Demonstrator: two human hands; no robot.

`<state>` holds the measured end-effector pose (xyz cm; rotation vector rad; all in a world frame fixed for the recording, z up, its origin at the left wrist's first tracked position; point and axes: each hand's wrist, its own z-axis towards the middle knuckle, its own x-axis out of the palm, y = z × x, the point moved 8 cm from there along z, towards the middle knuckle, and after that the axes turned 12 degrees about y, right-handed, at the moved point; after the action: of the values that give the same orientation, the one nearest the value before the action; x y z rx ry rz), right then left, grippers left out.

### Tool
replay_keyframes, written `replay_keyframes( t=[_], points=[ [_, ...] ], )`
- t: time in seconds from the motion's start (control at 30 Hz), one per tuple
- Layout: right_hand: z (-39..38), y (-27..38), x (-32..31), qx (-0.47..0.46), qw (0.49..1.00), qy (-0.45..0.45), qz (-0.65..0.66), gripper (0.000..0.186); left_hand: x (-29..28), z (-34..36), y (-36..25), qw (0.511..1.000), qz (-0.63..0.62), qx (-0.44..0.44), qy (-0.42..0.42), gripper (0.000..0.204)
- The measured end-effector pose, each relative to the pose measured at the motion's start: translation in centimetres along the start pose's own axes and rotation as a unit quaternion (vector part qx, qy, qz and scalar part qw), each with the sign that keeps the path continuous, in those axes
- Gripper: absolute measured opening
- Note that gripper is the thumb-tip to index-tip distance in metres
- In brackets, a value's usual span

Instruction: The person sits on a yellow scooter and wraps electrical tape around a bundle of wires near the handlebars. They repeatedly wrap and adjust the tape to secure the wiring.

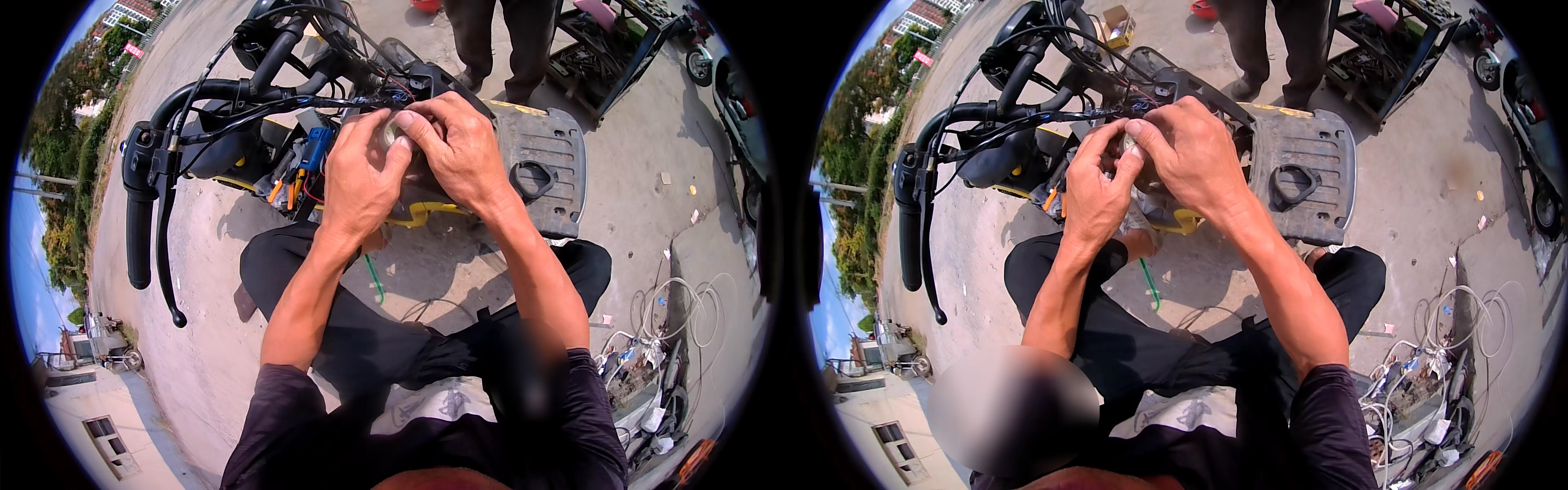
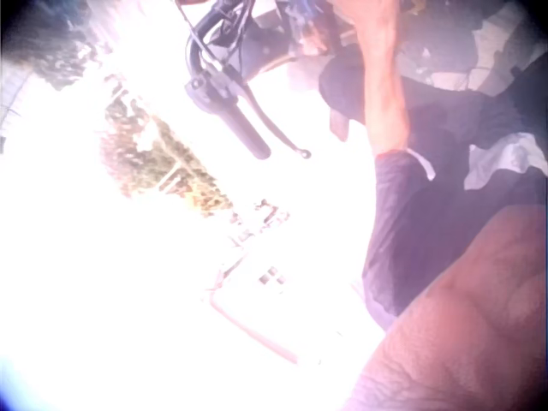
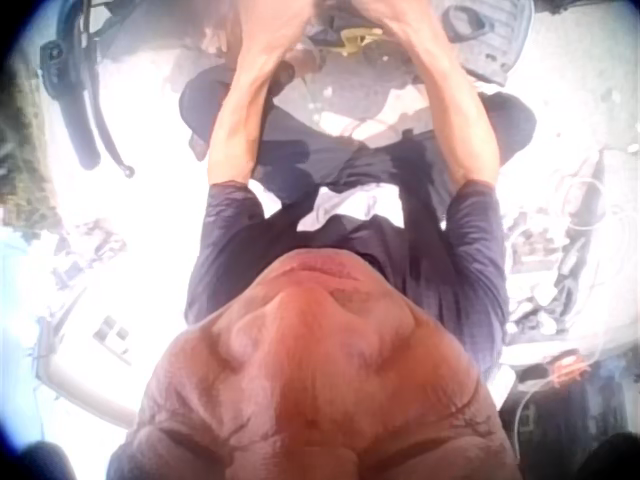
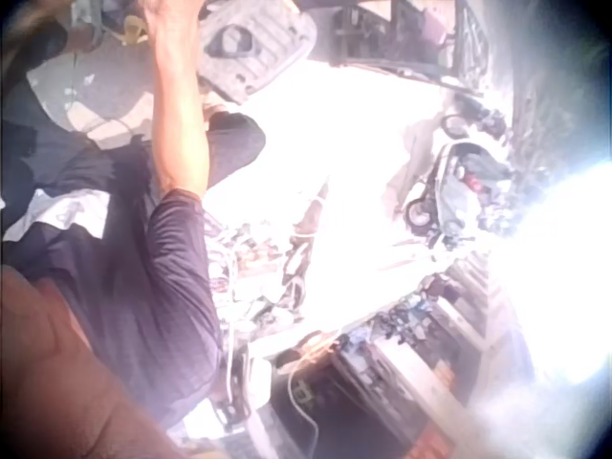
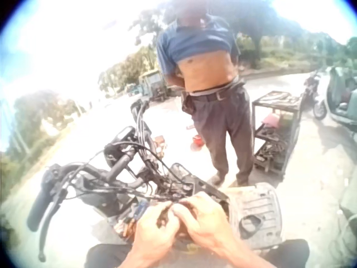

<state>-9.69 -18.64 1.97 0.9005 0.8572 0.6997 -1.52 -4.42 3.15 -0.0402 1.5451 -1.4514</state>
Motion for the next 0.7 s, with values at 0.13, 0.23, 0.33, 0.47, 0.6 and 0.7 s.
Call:
replay_keyframes(
  t=[0.13,0.23,0.33,0.47,0.6,0.7],
  points=[
    [0.3,-0.3,0.5,0.025,0.999,0.007,-0.039,0.031,-0.7,-0.1,-0.3,0.99,0.094,0.103,0.01,0.033],
    [0.5,-0.4,0.4,0.061,0.998,0.025,-0.005,0.032,-2.0,-1.6,-4.7,0.912,0.348,0.21,-0.052,0.028],
    [0.4,0.1,-0.5,0.107,0.994,0.034,-0.007,0.032,-1.4,0.2,-8.6,0.856,0.439,0.266,-0.058,0.022],
    [0.4,-0.3,-0.8,0.082,0.996,0.007,0.044,0.028,-1.7,2.4,-5.8,0.859,0.455,0.23,0.043,0.019],
    [0.5,-1.4,-0.2,0.085,0.992,0.026,0.088,0.023,-2.3,1.3,-4.5,0.871,0.44,0.218,0.034,0.018],
    [0.7,-1.4,-0.3,0.09,0.991,0.043,0.089,0.025,-2.1,0.8,-3.5,0.87,0.442,0.217,0.0,0.02]
  ],
)
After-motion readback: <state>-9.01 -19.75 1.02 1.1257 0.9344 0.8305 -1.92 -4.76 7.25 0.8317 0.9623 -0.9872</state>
